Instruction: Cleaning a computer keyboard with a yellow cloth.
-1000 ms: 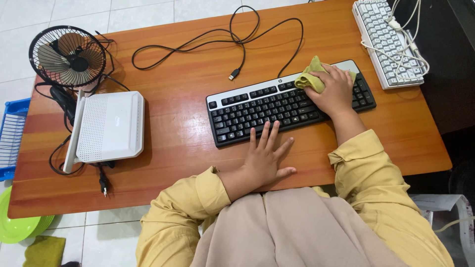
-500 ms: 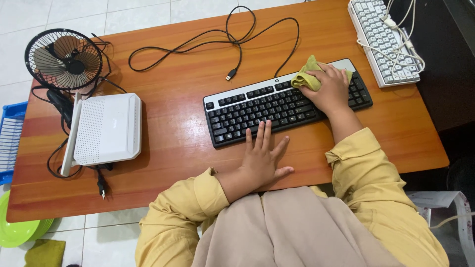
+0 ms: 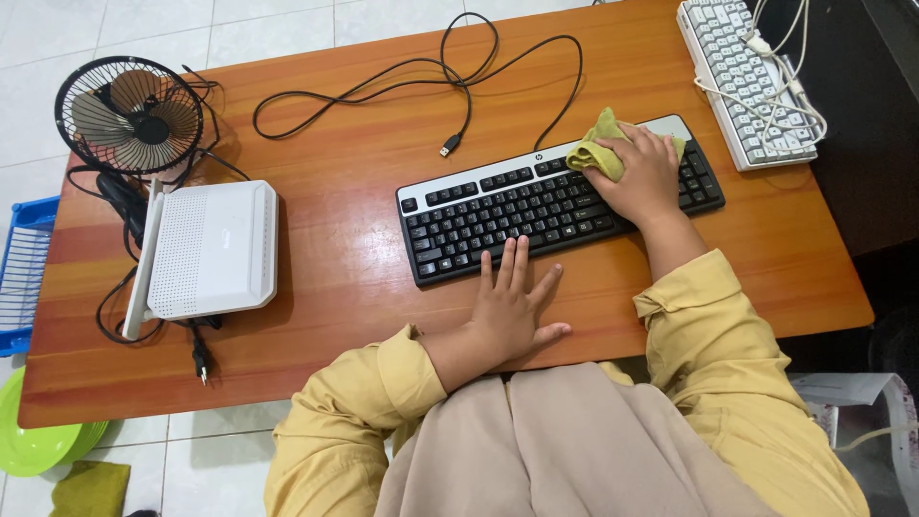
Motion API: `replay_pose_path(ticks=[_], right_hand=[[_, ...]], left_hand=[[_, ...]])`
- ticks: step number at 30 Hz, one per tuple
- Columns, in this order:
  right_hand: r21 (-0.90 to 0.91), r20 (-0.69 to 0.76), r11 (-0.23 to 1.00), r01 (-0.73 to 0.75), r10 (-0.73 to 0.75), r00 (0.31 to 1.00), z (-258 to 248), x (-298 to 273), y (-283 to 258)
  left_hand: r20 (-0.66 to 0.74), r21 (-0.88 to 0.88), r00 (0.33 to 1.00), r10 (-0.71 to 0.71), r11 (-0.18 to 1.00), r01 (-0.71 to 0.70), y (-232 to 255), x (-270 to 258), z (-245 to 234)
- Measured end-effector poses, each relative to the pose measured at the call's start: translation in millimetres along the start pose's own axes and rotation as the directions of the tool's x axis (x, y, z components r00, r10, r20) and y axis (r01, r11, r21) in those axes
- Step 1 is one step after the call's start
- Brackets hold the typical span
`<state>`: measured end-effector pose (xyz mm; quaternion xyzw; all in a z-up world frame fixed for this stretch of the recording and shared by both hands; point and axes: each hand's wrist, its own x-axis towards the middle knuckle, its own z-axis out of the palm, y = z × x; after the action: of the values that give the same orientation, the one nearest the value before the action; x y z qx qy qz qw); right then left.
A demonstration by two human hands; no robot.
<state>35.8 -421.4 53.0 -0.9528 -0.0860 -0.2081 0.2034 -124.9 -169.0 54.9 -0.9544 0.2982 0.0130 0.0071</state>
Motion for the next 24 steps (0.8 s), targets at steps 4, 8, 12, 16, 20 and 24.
replay_pose_path(ticks=[4,8,12,16,20,24], right_hand=[[-0.009,-0.001,1.0,0.012,-0.012,1.0,1.6,0.5,2.2],[-0.009,0.012,1.0,0.011,-0.011,1.0,0.8,0.7,2.1],[-0.002,0.02,1.0,0.008,-0.007,1.0,-1.4,0.9,0.7],[-0.002,0.018,1.0,0.012,-0.012,1.0,-1.5,0.8,0.2],[-0.005,0.023,1.0,0.008,-0.008,1.0,-2.1,1.3,-0.4],[-0.008,0.022,1.0,0.004,-0.004,1.0,-1.3,1.5,0.0]], left_hand=[[0.014,-0.013,1.0,0.003,1.0,-0.003,-0.7,1.2,2.5],[0.001,-0.015,1.0,0.005,1.0,-0.005,-0.6,0.8,5.2],[-0.007,-0.018,1.0,0.009,1.0,-0.009,-1.2,1.2,6.0],[-0.031,-0.017,1.0,0.004,1.0,-0.004,-0.4,-0.1,6.1],[-0.071,0.0,0.997,-0.003,1.0,0.003,-0.4,-0.6,2.8],[-0.011,-0.022,1.0,0.007,1.0,-0.007,-2.0,2.6,2.3]])
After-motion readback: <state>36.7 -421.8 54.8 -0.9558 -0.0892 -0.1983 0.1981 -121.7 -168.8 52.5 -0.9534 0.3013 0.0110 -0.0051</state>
